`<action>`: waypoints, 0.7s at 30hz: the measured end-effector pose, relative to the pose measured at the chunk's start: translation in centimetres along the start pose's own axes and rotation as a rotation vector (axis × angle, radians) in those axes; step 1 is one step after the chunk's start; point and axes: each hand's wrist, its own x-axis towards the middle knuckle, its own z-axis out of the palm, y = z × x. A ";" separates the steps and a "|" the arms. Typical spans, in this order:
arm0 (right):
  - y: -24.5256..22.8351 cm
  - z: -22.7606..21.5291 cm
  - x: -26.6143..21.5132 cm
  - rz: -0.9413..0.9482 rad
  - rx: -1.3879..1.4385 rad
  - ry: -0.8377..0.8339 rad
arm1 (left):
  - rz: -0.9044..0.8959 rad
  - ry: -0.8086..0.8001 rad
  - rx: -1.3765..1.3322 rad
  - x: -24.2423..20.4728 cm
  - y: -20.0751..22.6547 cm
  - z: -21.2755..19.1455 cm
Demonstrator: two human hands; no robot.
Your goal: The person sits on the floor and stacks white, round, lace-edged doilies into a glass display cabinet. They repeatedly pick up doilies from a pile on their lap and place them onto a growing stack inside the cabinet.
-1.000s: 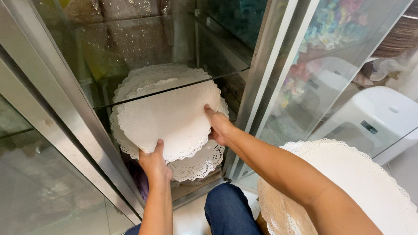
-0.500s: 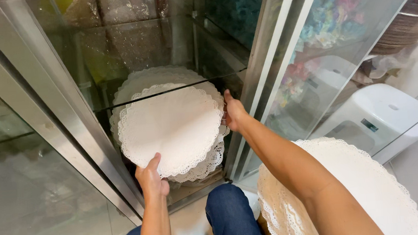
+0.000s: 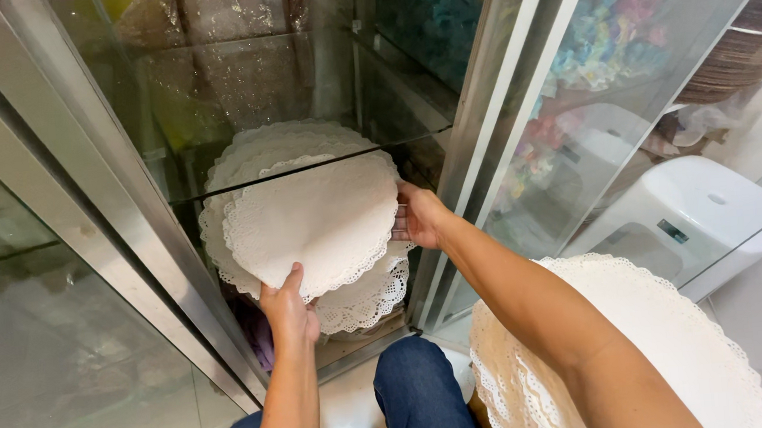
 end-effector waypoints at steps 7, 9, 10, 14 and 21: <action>3.0 -1.2 4.5 -0.027 0.116 -0.053 | -0.082 -0.060 0.073 -4.5 2.6 2.5; 2.2 1.4 0.8 -0.125 0.175 -0.057 | -0.185 -0.082 0.161 -9.7 7.2 4.5; 2.3 1.3 1.1 -0.126 0.178 -0.056 | -0.184 -0.084 0.163 -9.0 6.0 3.4; 0.7 2.4 -1.4 -0.074 0.305 -0.118 | -0.233 -0.111 0.182 -9.8 5.8 2.7; 2.8 -1.7 2.7 -0.071 0.281 -0.051 | -0.288 -0.207 -0.100 -10.7 8.3 3.9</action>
